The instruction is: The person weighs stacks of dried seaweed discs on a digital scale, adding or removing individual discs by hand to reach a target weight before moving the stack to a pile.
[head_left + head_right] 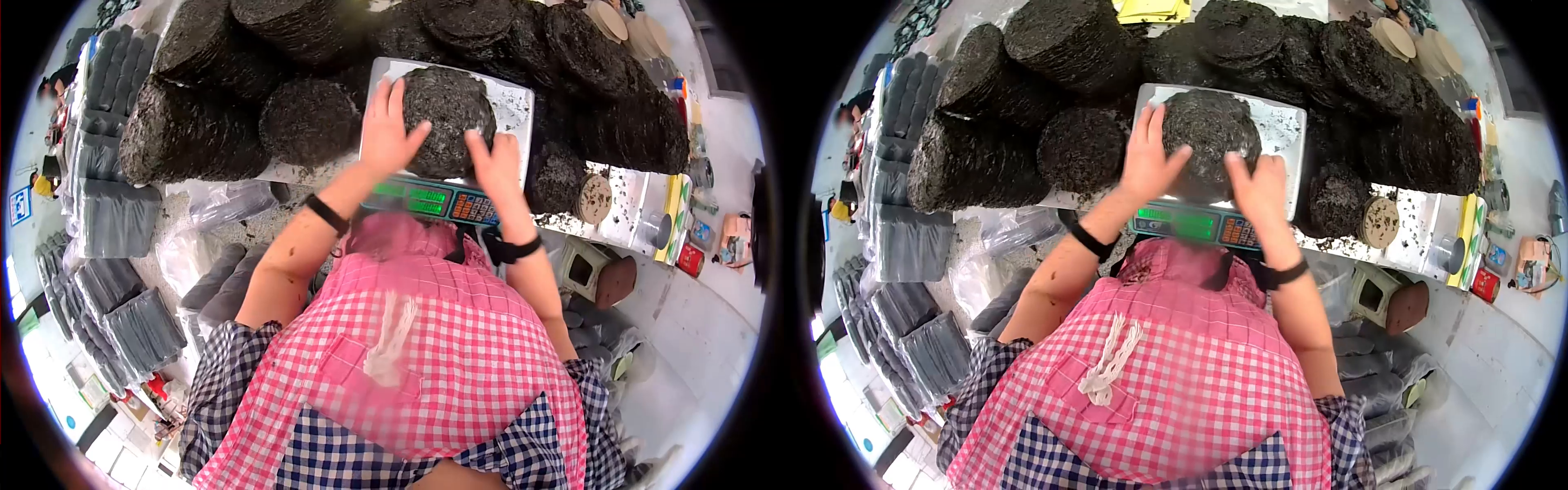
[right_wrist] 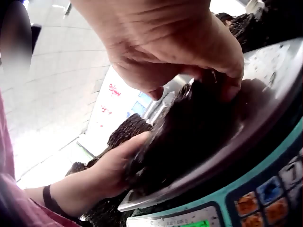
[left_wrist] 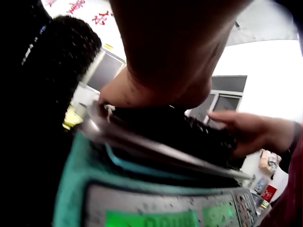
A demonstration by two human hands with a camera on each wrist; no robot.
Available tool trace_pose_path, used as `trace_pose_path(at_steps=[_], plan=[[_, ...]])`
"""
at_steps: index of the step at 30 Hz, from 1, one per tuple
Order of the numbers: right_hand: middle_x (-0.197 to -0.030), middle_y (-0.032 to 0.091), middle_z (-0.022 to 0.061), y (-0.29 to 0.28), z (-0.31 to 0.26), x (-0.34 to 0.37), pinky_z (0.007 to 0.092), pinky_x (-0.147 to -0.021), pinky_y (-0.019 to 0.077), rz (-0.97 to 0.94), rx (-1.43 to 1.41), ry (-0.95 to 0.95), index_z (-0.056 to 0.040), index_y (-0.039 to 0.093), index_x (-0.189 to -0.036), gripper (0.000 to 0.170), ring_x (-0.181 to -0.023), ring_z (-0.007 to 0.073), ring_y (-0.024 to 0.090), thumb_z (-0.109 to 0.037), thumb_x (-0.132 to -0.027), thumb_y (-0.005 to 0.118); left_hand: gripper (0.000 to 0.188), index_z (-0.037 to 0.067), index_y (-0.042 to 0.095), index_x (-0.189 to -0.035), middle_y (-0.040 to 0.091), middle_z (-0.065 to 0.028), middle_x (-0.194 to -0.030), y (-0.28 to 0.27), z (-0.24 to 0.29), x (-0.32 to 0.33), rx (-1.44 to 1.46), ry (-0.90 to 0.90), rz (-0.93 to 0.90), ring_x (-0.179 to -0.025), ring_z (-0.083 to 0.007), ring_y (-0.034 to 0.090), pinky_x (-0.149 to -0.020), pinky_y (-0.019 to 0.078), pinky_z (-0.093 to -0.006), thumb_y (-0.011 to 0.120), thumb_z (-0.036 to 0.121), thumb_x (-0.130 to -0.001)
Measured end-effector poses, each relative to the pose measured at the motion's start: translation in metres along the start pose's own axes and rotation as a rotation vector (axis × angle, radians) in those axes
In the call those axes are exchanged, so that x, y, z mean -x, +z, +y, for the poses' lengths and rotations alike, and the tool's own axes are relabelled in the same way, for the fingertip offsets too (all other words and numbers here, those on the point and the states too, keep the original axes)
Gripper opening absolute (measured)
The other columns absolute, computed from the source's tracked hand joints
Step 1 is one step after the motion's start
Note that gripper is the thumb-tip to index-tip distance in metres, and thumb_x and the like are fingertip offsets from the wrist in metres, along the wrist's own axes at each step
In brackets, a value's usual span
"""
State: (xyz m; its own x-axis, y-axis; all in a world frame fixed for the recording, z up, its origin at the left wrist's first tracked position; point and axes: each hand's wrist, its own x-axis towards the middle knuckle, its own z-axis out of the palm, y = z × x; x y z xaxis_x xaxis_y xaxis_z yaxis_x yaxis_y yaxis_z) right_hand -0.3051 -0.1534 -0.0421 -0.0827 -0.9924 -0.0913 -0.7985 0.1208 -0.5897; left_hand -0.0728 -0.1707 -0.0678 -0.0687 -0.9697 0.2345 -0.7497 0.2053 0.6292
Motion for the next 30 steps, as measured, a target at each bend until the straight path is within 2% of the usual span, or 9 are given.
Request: trace_pose_path(at_steps=[4,7,12,14,16,19,24,28,30], plan=[[-0.135,0.059,0.019,0.005,-0.012,-0.006,0.0359,-0.107,0.0452,0.032,-0.88,0.07,0.0033,0.037,-0.147,0.076,-0.125,0.0226,0.056,-0.018,-0.089,0.082,0.094,-0.007,0.02,-0.16,0.027,-0.0379,-0.159,0.02,0.014,0.003,0.142,-0.102,0.09,-0.145,-0.0539,0.033,-0.123,0.0268,-0.0534,0.071,0.035,-0.093],[-0.138,0.058,0.0154,-0.045,0.011,-0.066,0.0363,-0.106,0.0476,0.131,-0.975,0.037,0.0029,0.037,-0.151,0.077,-0.124,0.0231,0.057,-0.009,-0.088,0.081,0.065,-0.003,0.039,-0.156,0.045,-0.0249,-0.156,-0.017,-0.015,0.006,0.265,0.036,0.19,-0.147,-0.043,0.037,-0.124,0.0252,-0.0498,0.057,0.02,-0.098],[-0.122,0.067,0.0102,-0.143,-0.013,-0.194,0.0394,-0.083,0.0576,0.219,-1.192,0.083,-0.0027,0.045,-0.146,0.067,-0.108,0.0229,0.068,-0.015,-0.09,0.08,0.066,-0.002,0.05,-0.146,0.052,-0.0225,-0.149,-0.087,-0.101,0.033,-0.133,-0.2,0.278,-0.141,-0.0422,0.044,-0.121,0.0308,-0.0506,0.075,0.021,-0.09],[-0.133,0.059,0.0222,-0.128,0.04,-0.255,0.0484,-0.093,0.0542,0.111,-0.866,0.27,0.0034,0.037,-0.152,0.091,-0.118,0.033,0.062,-0.025,-0.082,0.088,0.096,-0.001,0.034,-0.158,0.036,-0.0246,-0.163,-0.08,-0.135,0.042,-0.499,-0.169,-0.017,-0.153,-0.0415,0.029,-0.126,0.0201,-0.053,0.08,0.042,-0.086],[-0.135,0.057,0.0266,-0.098,0.044,-0.248,0.0523,-0.102,0.0476,0.5,0.291,0.0,0.0038,0.039,-0.151,0.091,-0.123,0.0412,0.057,-0.031,-0.083,0.087,0.114,-0.001,0.022,-0.162,0.022,-0.0247,-0.168,-0.067,-0.142,0.051,-0.579,-0.235,-0.206,-0.157,-0.0402,0.017,-0.128,0.0134,-0.0539,0.081,0.054,-0.081],[-0.134,0.056,0.0263,-0.11,0.002,-0.178,0.0507,-0.107,0.0436,0.691,0.299,-0.435,0.0045,0.055,-0.135,0.058,-0.122,0.0455,0.054,-0.026,-0.09,0.077,0.129,0.0,0.013,-0.165,0.012,-0.0239,-0.172,-0.063,-0.134,0.031,-0.643,-0.31,-0.396,-0.16,-0.0394,0.01,-0.129,0.0095,-0.0538,0.081,0.063,-0.076],[-0.147,0.051,0.027,-0.02,-0.018,-0.028,0.0569,-0.12,0.032,0.006,0.229,-0.547,0.0033,0.052,-0.143,0.069,-0.141,0.0463,0.044,-0.03,-0.088,0.075,0.134,0.0,0.01,-0.165,0.008,-0.025,-0.172,-0.066,-0.132,0.033,-0.718,-0.361,-0.515,-0.16,-0.0417,0.008,-0.129,0.0091,-0.0546,0.087,0.056,-0.07],[-0.157,0.041,0.0278,0.008,-0.013,0.001,0.0582,-0.122,0.0289,-0.157,0.193,-0.559,-0.0007,0.045,-0.151,0.083,-0.148,0.0468,0.036,-0.031,-0.083,0.081,0.079,0.005,0.049,-0.151,0.051,-0.0215,-0.154,-0.107,-0.154,0.032,-0.204,-0.282,-0.272,-0.144,-0.0358,0.049,-0.119,0.0398,-0.0448,0.079,0.025,-0.081],[-0.158,0.039,0.0293,-0.008,-0.023,-0.006,0.0573,-0.122,0.0287,-0.279,-0.166,-0.414,-0.0003,0.043,-0.153,0.09,-0.148,0.0488,0.035,-0.031,-0.079,0.084,0.048,0.003,0.061,-0.139,0.07,-0.0186,-0.128,-0.138,-0.135,0.038,-0.064,-0.222,0.255,-0.116,-0.0322,0.069,-0.101,0.0538,-0.0397,0.065,0.005,-0.092]])
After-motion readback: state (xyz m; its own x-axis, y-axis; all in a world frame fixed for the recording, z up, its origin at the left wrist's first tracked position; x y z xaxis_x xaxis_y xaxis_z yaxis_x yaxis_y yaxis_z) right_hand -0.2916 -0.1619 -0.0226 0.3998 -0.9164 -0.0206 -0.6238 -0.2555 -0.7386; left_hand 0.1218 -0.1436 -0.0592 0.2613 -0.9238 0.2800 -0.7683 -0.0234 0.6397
